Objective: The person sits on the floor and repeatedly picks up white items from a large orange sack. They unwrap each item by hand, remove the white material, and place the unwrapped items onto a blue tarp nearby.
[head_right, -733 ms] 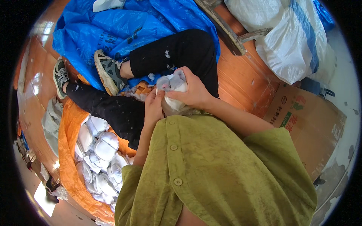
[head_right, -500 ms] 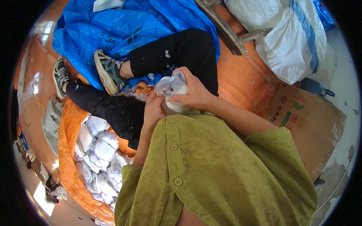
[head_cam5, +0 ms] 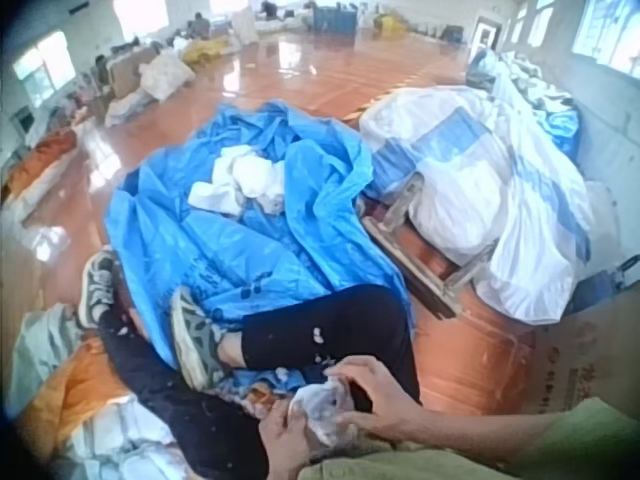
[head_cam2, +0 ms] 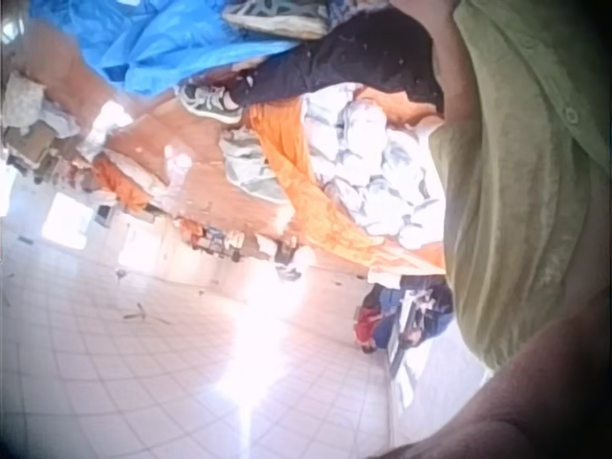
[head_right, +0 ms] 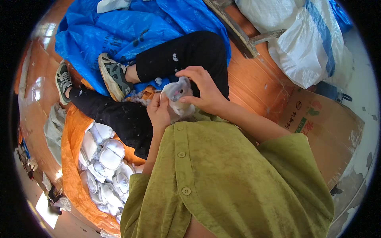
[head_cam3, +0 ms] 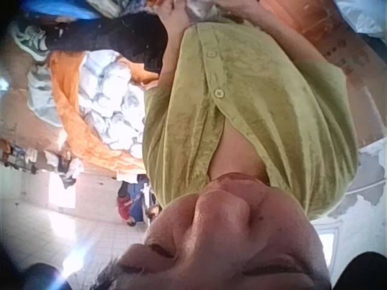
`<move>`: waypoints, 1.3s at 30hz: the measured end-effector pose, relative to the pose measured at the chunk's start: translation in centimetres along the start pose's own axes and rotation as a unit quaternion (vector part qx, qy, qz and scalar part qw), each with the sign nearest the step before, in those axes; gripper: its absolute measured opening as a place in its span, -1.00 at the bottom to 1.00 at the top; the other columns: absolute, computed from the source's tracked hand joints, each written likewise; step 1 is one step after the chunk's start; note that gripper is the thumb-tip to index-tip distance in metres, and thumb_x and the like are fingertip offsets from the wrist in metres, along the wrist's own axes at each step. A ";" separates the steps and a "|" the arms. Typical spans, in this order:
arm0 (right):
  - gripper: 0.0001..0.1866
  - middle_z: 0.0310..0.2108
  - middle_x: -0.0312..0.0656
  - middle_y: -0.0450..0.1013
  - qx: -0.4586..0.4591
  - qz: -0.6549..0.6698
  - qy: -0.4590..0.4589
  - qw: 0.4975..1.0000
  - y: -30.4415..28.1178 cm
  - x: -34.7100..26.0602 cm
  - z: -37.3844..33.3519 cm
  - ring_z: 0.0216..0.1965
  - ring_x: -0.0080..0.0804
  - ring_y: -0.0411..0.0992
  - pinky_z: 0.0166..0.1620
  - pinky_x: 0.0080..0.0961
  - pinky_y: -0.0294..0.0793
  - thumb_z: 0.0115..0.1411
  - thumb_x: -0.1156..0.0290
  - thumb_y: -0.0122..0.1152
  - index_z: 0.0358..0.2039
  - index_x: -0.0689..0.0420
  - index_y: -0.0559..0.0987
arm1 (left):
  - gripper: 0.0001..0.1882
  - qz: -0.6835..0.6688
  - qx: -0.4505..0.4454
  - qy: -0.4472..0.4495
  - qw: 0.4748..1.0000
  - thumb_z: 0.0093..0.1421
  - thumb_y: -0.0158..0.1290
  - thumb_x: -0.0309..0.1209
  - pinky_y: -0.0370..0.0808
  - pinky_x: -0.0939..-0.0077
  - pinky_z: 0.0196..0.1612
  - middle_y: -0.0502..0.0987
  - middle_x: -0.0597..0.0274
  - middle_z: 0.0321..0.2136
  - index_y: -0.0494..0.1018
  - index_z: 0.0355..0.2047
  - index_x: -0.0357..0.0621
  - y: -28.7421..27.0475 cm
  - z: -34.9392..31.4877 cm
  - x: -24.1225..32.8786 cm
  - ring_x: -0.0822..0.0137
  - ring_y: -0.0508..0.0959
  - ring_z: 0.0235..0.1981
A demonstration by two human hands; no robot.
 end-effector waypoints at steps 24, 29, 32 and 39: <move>-0.85 -0.57 -0.29 0.31 -0.143 -0.153 -0.307 0.929 -0.5 -1.7 0.6 -0.49 -0.30 0.35 -0.42 -0.38 0.29 -0.18 0.36 0.22 -0.60 0.05 0.42 | -0.72 -0.272 -0.094 -0.296 0.911 0.21 0.08 -0.29 0.40 0.59 -0.28 0.57 0.25 -0.35 0.57 -0.32 -0.32 0.7 -1.4 -2.2 0.46 0.48 -0.38; -0.78 -0.58 -0.30 0.34 -0.125 -0.227 -0.206 0.944 -1.2 -1.1 0.5 -0.45 -0.27 0.41 -0.40 -0.34 0.35 -0.14 0.24 0.27 -0.58 0.07 0.45 | -0.67 0.022 -0.122 -0.009 0.992 0.24 0.06 -0.20 0.31 0.65 -0.40 0.47 0.39 -0.52 0.54 -0.38 -0.28 -0.1 -0.5 -0.8 0.56 0.37 -0.50; -0.76 -0.61 -0.28 0.30 -0.190 -0.241 -0.220 0.926 -1.1 -1.0 -0.2 -0.53 -0.28 0.37 -0.47 -0.39 0.31 -0.23 0.27 0.27 -0.60 0.06 0.40 | -0.72 0.117 -0.169 -0.020 0.979 0.19 0.09 -0.28 0.25 0.62 -0.45 0.36 0.36 -0.62 0.49 -0.49 -0.30 0.8 -0.8 3.0 0.56 0.31 -0.52; -0.76 -0.69 -0.30 0.26 -0.214 -0.169 -0.332 0.903 -0.6 -2.4 -1.6 -0.67 -0.33 0.30 -0.62 -0.38 0.20 -0.24 0.32 0.22 -0.69 0.06 0.30 | -0.78 0.106 -0.146 0.017 0.983 0.06 0.15 -0.40 0.23 0.55 -0.52 0.33 0.30 -0.68 0.47 -0.60 -0.31 2.0 -0.9 3.2 0.46 0.30 -0.62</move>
Point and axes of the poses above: each hand's wrist, its own z-axis towards the middle knuckle, its own y-axis out of the palm, x = y × z, the point moved 3 cm from there along z, towards the middle knuckle
